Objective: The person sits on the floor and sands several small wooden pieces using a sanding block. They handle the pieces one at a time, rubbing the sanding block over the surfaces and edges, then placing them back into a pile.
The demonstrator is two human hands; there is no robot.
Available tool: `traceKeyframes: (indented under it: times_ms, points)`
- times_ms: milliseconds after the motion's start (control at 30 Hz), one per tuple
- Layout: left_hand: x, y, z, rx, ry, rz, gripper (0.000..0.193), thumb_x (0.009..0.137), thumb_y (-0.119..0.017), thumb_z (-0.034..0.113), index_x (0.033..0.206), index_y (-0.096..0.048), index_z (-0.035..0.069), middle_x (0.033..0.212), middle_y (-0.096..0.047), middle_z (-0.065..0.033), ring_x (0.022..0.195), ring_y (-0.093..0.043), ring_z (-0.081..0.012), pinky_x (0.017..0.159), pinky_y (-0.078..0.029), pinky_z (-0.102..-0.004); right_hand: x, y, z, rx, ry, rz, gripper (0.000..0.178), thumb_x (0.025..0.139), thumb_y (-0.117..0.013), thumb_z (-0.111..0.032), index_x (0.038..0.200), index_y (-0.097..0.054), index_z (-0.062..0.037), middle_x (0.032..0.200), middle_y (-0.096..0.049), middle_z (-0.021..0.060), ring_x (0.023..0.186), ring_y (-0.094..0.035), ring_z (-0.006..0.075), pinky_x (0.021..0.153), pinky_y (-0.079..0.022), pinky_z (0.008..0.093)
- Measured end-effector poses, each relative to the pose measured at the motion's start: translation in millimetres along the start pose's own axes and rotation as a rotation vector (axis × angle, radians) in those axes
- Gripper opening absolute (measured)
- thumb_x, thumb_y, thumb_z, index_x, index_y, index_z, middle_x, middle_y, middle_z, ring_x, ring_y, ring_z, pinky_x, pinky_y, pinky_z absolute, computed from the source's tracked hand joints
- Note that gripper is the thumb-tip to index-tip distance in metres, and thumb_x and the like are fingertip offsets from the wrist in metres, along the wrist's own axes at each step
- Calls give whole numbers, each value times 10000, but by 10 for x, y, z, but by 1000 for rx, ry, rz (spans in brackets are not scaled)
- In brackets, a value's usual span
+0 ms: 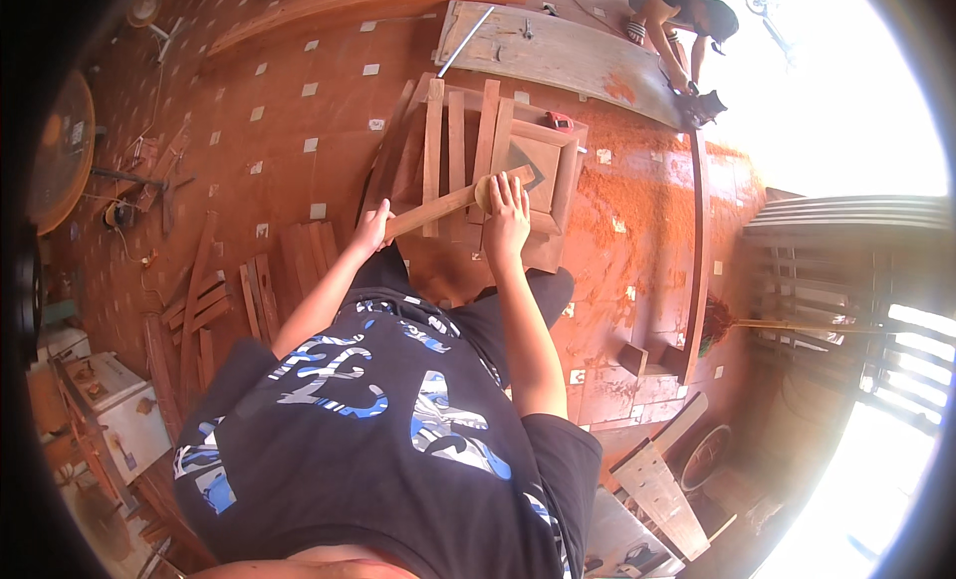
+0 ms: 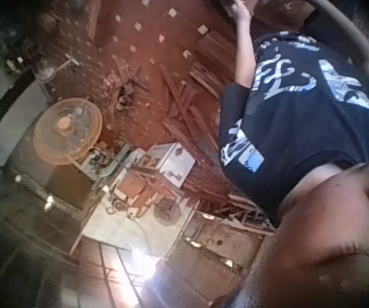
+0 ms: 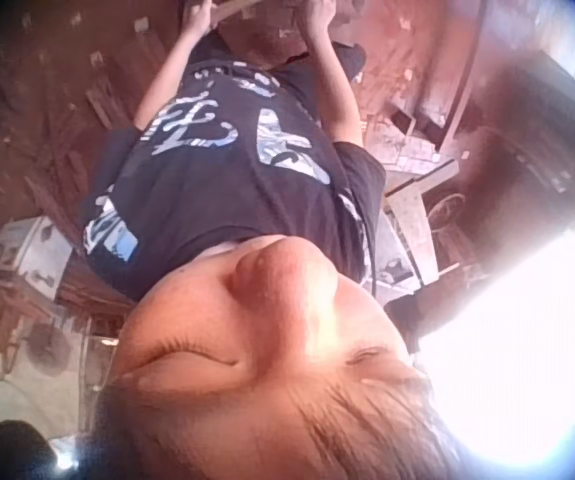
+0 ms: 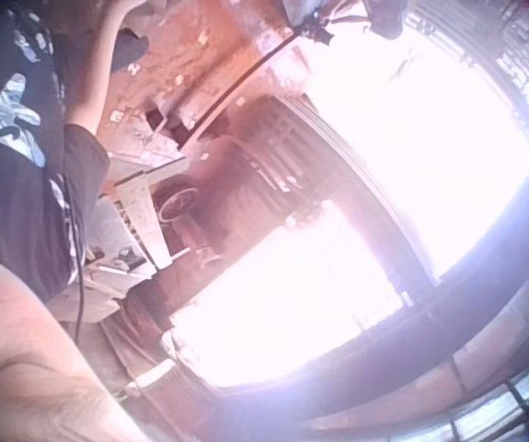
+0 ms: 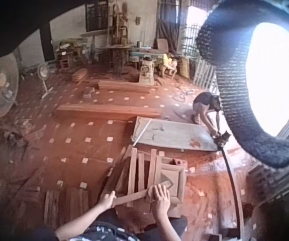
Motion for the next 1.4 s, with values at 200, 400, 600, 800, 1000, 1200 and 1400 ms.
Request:
traceKeyframes:
  times_ms: [200, 400, 600, 800, 1000, 1200, 1400]
  points:
    - [198, 158, -186, -104, -124, 198, 878, 1048, -222, 713, 795, -693, 16, 542, -573, -59, 419, -499, -139, 421, -388, -297, -544, -193, -1399, 314, 216, -121, 622, 792, -619, -22, 1412, -568, -44, 1505, -537, 136, 1442, -452, 366, 1207, -340, 503]
    - [-100, -53, 5, -140, 60, -89, 989, 982, -134, 817, 798, -704, 29, 532, -566, -45, 416, -477, -118, 405, -332, -264, -329, -195, -864, 171, 328, -77, 480, 839, -606, -73, 1317, -643, -94, 1405, -627, 74, 1356, -552, 299, 1161, -405, 473]
    - [-108, -130, 32, -202, 85, -73, 1020, 931, -145, 882, 844, -691, 25, 534, -562, -48, 394, -454, -110, 366, -300, -257, 43, -131, -62, -136, 12, -6, 551, 827, -628, -50, 1378, -619, -60, 1487, -582, 110, 1378, -535, 346, 1160, -400, 472]
    - [264, -138, -383, -447, 24, 29, 1039, 890, -107, 921, 1001, -656, 46, 665, -630, -48, 482, -526, -129, 394, -315, -264, -612, -515, -1539, 94, 398, -216, 543, 852, -626, -138, 1387, -608, -47, 1517, -550, 107, 1445, -461, 336, 1194, -363, 474]
    - [-173, -50, -25, -382, 120, -268, 822, 989, -204, 798, 1110, -600, 88, 681, -647, -90, 465, -497, -137, 422, -356, -270, -104, -88, -825, -37, 221, -141, 511, 841, -640, -111, 1349, -601, -74, 1431, -583, 89, 1389, -506, 287, 1148, -406, 463]
    - [-251, -111, -378, -746, 389, -381, 452, 1073, -368, 502, 975, -581, 114, 661, -560, -32, 479, -393, -119, 535, -385, -294, 55, -188, -118, -252, 1, -95, 579, 870, -606, -46, 1445, -550, -54, 1508, -561, 109, 1418, -491, 337, 1181, -376, 467]
    - [-216, -353, -274, -964, 494, -283, 341, 1027, -473, 430, 1030, -633, 129, 845, -672, -56, 695, -623, -185, 694, -520, -352, -588, -441, -1336, -48, 414, -132, 538, 852, -645, -155, 1374, -585, -40, 1477, -550, 135, 1356, -539, 390, 1135, -436, 469]
Point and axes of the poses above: each hand's wrist, its own x-axis towards the middle knuckle, its own y-axis out of the back of the hand, z = x × y, the point moved 6 cm from there along x, towards the middle knuckle
